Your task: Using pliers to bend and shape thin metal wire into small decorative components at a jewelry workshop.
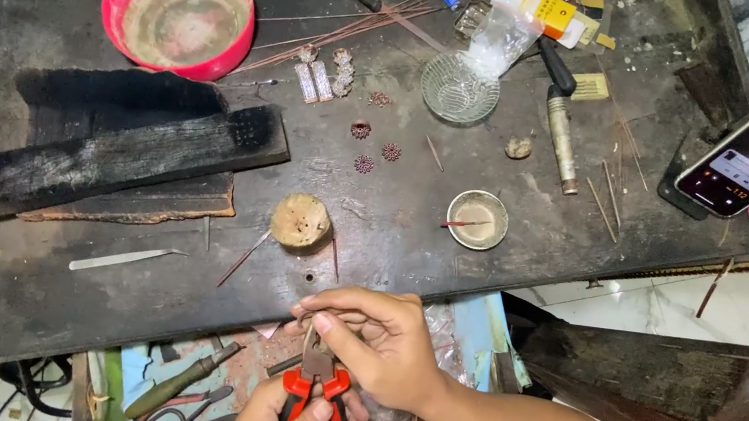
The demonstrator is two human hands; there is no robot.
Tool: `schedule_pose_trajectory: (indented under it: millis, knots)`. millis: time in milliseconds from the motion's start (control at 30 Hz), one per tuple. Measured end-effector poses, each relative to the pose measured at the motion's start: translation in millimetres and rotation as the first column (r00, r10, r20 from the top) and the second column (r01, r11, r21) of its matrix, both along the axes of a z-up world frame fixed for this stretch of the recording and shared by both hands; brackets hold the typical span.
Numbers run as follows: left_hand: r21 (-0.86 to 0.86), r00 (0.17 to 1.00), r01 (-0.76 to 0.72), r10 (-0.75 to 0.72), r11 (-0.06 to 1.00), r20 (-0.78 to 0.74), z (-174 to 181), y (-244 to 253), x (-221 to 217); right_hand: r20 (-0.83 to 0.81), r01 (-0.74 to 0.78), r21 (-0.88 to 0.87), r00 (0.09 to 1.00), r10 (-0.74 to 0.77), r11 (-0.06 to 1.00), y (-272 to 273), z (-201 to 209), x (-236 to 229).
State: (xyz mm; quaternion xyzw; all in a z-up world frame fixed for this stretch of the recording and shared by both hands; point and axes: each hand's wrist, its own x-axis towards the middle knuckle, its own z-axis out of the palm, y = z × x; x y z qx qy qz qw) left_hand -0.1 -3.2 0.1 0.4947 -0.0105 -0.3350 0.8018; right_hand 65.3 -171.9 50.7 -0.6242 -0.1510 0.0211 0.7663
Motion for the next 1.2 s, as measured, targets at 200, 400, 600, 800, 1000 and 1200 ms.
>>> schedule_pose_trajectory:
  millis: [200,400,600,800,1000,1200]
  knots:
    - [0.145,0.995,0.001,-0.015,0.989,0.096,7.5,-4.5,1.0,0.013,0.028,-0.065,1.0,-0.028,0.997,-5.2,5.2,1.2]
    - [0.267,0.992,0.031,-0.062,0.963,0.11,1.3,-4.5,-0.8,0.006,0.015,-0.072,1.0,-0.014,0.997,-8.8,3.3,1.1]
    - [0.271,0.979,0.055,-0.106,0.961,0.175,-7.4,-6.8,-4.4,0.042,0.008,-0.044,0.999,-0.006,0.999,-13.2,-0.4,7.7]
    - [0.23,0.991,0.068,-0.092,0.971,0.095,-4.9,-10.9,-4.8,-0.038,0.147,0.047,0.989,-0.145,0.988,-17.3,-6.2,15.2]
    - [0.133,0.997,0.017,-0.028,0.991,0.077,-5.8,-12.4,-6.1,0.009,0.246,0.014,0.969,-0.246,0.969,-16.7,-8.2,16.3]
    - [0.045,0.999,-0.054,0.053,0.998,0.011,0.3,-10.3,-3.6,-0.032,0.237,-0.036,0.971,-0.238,0.971,-15.7,-0.6,14.5]
